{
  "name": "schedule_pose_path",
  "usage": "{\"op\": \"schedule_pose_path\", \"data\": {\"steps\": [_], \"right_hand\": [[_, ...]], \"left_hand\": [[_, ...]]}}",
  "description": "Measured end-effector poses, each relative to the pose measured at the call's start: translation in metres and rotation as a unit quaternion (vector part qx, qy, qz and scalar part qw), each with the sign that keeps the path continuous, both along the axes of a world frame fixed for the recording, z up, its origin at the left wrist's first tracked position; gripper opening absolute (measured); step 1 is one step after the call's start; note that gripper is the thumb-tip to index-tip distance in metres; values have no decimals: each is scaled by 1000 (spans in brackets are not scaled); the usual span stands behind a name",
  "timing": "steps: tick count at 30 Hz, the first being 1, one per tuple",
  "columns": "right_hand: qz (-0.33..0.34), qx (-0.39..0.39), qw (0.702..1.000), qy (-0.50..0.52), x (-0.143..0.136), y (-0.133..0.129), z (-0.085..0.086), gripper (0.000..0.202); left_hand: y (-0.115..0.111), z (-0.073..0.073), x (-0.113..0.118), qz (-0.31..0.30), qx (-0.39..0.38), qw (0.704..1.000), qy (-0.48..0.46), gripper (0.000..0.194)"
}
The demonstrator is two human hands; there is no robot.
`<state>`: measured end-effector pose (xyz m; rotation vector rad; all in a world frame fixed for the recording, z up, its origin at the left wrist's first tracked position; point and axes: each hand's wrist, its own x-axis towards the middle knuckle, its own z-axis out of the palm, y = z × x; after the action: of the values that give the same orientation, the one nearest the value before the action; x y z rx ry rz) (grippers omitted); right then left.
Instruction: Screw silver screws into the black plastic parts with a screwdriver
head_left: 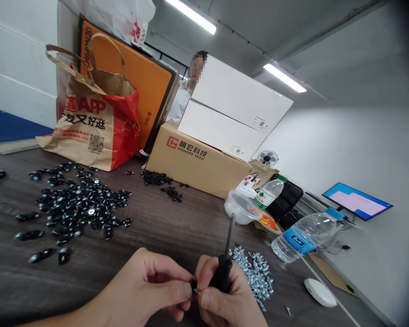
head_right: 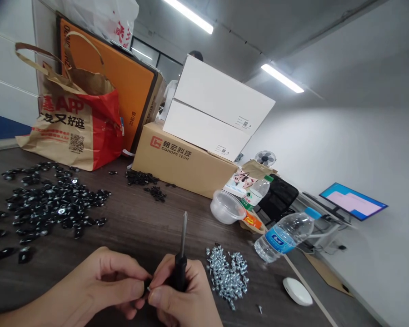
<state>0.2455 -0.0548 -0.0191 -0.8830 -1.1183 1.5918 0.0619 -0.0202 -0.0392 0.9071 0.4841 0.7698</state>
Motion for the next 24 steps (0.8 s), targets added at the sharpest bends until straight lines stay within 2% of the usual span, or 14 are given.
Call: {"op": "schedule_pose_path", "data": {"steps": [7,12,19,24], "right_hand": [[-42,-6,999,-11,0,0,-5,22],[-45,20,999,-3,-5,0,-4,21],[-42,76,996,-15,-7,2,-3,16],[-34,93,995,3,-12,0,4,11]], "left_hand": [[4,1,-3,3,60,998,36,8],[4,1,-4,9,133,989,61,13],[2,0,-3,23,152,985,77,15],[-2,5,-6,17,162,983,82,21]]}}
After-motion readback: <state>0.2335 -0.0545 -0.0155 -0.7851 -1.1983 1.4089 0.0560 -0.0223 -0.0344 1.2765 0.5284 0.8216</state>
